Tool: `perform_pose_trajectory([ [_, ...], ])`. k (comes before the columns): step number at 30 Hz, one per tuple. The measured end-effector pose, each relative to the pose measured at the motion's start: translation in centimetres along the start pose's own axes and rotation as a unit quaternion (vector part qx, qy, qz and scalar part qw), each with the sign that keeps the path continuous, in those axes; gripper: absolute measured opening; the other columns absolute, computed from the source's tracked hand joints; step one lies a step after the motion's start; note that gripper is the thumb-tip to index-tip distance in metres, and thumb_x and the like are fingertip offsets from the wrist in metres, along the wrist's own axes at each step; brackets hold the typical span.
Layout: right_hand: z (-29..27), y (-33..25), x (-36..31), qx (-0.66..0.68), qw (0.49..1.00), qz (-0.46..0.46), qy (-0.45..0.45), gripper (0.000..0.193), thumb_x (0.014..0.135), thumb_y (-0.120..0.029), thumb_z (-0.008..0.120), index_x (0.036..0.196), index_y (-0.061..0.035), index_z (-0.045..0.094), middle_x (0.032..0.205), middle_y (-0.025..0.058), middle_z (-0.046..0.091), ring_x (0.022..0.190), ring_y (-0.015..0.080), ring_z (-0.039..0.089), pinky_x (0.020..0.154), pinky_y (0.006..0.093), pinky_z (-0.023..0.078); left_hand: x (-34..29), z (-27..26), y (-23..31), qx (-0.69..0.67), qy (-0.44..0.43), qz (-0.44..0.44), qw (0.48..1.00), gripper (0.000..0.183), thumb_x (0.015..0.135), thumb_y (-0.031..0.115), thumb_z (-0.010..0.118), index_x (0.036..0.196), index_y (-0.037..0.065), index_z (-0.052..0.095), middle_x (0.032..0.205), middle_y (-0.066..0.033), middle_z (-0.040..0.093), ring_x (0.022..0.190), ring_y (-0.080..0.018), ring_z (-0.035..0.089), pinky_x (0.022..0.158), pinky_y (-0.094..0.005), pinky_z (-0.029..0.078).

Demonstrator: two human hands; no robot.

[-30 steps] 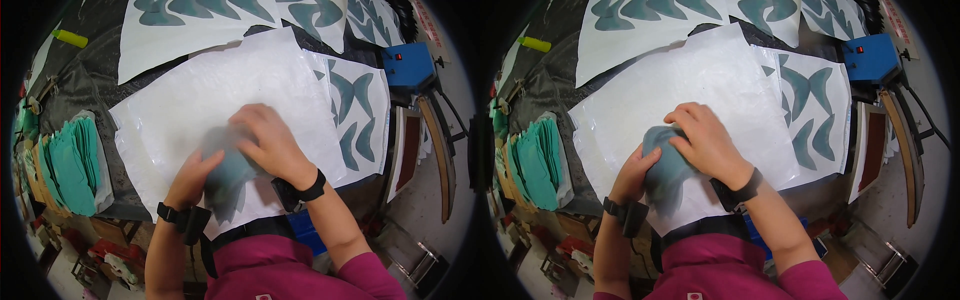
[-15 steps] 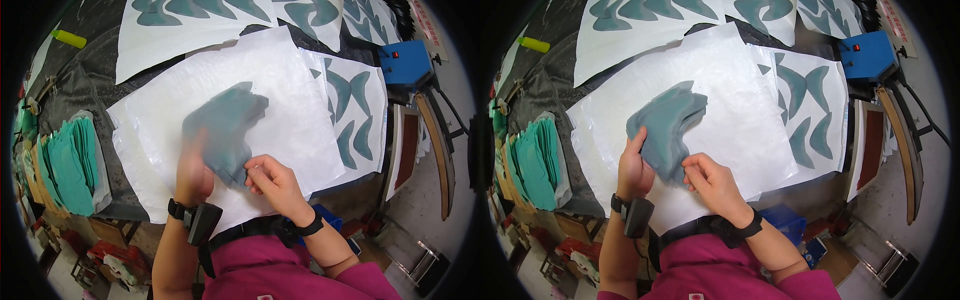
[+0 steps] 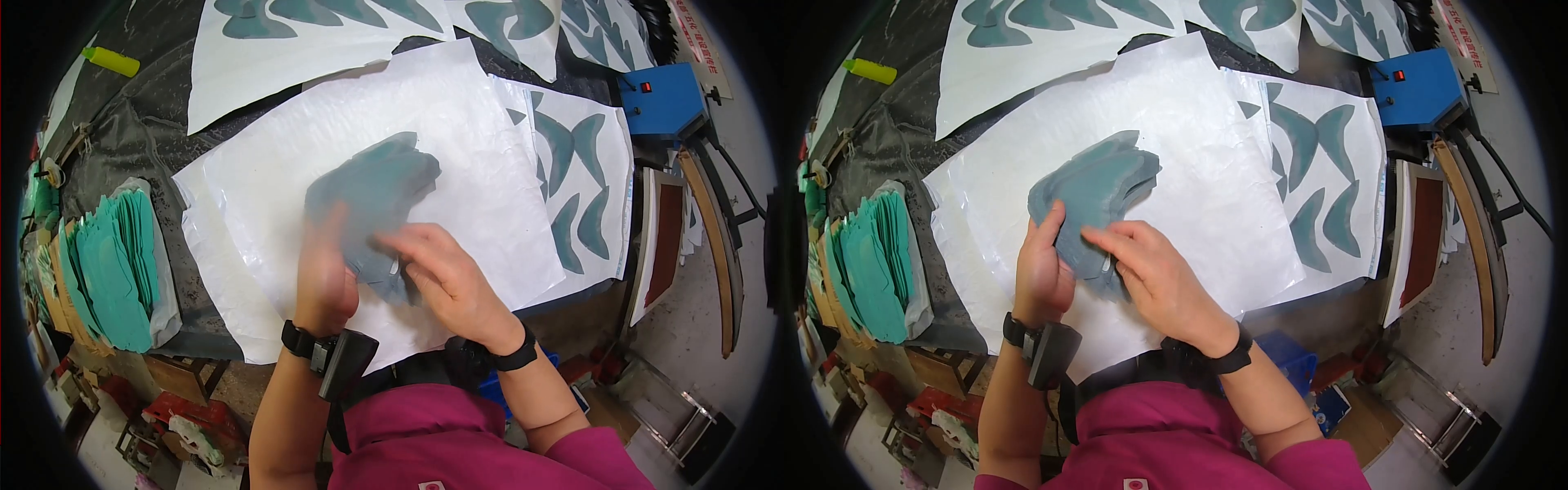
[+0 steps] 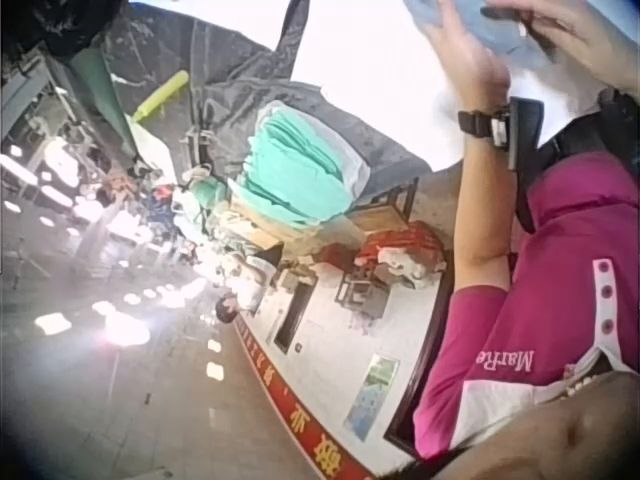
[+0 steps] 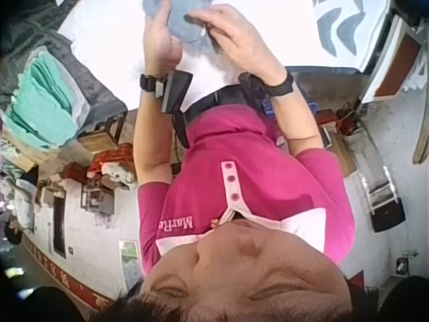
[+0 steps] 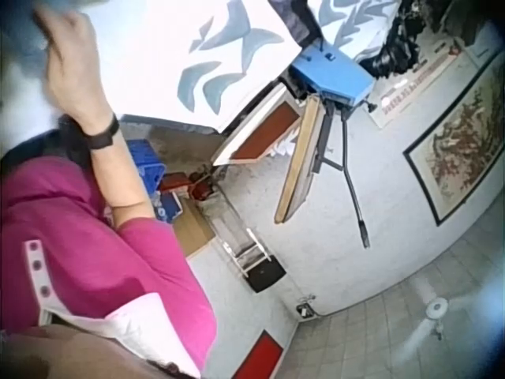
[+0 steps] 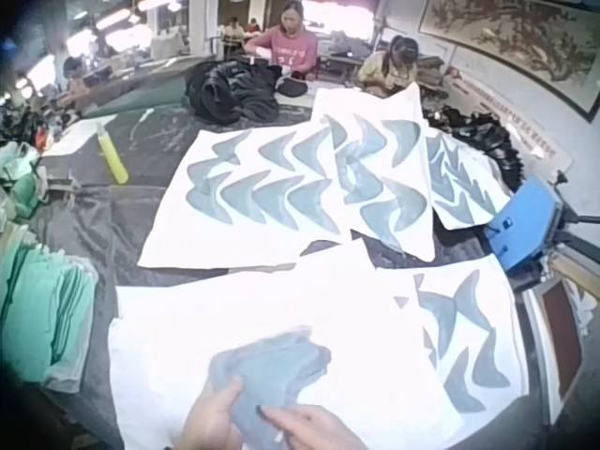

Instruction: Sorting and stacking cut shoe upper components from sheets in an industrial setting.

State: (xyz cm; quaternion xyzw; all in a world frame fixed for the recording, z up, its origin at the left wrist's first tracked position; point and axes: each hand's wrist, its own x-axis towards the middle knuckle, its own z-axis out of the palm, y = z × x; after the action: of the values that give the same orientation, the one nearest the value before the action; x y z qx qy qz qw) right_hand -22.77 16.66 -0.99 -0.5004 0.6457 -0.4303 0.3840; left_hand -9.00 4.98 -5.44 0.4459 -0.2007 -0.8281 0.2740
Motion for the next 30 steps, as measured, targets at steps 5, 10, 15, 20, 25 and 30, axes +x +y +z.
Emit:
perform_pose_trajectory([
  [5, -0.3, -0.9, 0.6, 0.016, 0.997, 0.067, 0.023, 0.047, 0.085, 0.006, 0.066, 0.131, -0.0057, 0.059, 0.114, 0.0136, 0.057, 0.107, 0.0265, 0.062, 0.088, 0.0362, 0.052, 0.1, -0.6, 0.4, -0.061, 0.006, -0.037, 0.997, 0.039, 0.110, 0.019, 0.049, 0.143, -0.001, 0.047, 0.138, -0.0138, 0.060, 0.125, -0.0253, 0.061, 0.108, -0.0403, 0.050],
  [10, 0.6, -0.1, 0.0, 0.041, 0.992, 0.112, 0.049, 0.041, 0.084, -0.001, 0.072, 0.123, -0.0044, 0.058, 0.114, 0.0113, 0.055, 0.102, 0.0224, 0.059, 0.084, 0.0333, 0.051, 0.8, -1.5, 0.2, -0.071, 0.014, -0.068, 0.995, 0.041, 0.111, 0.022, 0.046, 0.143, -0.004, 0.047, 0.137, -0.0147, 0.061, 0.124, -0.0266, 0.061, 0.108, -0.0416, 0.049],
  [15, 1.0, -0.7, 0.1, 0.091, 0.981, 0.166, 0.027, 0.041, 0.084, -0.006, 0.075, 0.122, -0.0046, 0.060, 0.111, 0.0073, 0.050, 0.096, 0.0184, 0.053, 0.084, 0.0288, 0.047, 1.0, -1.6, 0.4, -0.084, 0.013, -0.085, 0.993, 0.035, 0.109, 0.024, 0.051, 0.137, 0.003, 0.053, 0.127, -0.0100, 0.064, 0.116, -0.0224, 0.062, 0.101, -0.0395, 0.051],
  [20, 0.6, -0.9, 0.1, 0.131, 0.977, 0.167, 0.009, 0.038, 0.086, -0.010, 0.077, 0.121, -0.0077, 0.064, 0.114, 0.0034, 0.052, 0.102, 0.0153, 0.050, 0.091, 0.0297, 0.044, 1.0, -1.9, 0.2, -0.054, -0.004, -0.101, 0.993, 0.035, 0.109, 0.025, 0.051, 0.136, 0.003, 0.054, 0.125, -0.0097, 0.065, 0.114, -0.0222, 0.063, 0.098, -0.0390, 0.052],
  [25, -0.2, -0.1, 0.0, 0.171, 0.965, 0.196, -0.031, 0.027, 0.087, -0.012, 0.075, 0.113, -0.0083, 0.069, 0.106, 0.0042, 0.051, 0.094, 0.0164, 0.051, 0.088, 0.0280, 0.045, 0.8, -0.1, 0.5, -0.019, 0.008, -0.064, 0.998, 0.035, 0.109, 0.025, 0.051, 0.136, 0.002, 0.054, 0.125, -0.0103, 0.065, 0.114, -0.0224, 0.063, 0.097, -0.0386, 0.053],
  [30, -0.6, -0.7, -2.2, 0.032, 0.939, 0.077, -0.334, 0.025, 0.096, -0.030, 0.061, 0.100, -0.0072, 0.071, 0.100, 0.0172, 0.065, 0.097, 0.0382, 0.063, 0.089, 0.0424, 0.052, -0.7, -3.4, 2.5, 0.286, -0.068, 0.103, 0.950, 0.040, 0.108, 0.015, 0.052, 0.144, -0.003, 0.046, 0.136, -0.0137, 0.059, 0.124, -0.0231, 0.060, 0.106, -0.0394, 0.049],
])
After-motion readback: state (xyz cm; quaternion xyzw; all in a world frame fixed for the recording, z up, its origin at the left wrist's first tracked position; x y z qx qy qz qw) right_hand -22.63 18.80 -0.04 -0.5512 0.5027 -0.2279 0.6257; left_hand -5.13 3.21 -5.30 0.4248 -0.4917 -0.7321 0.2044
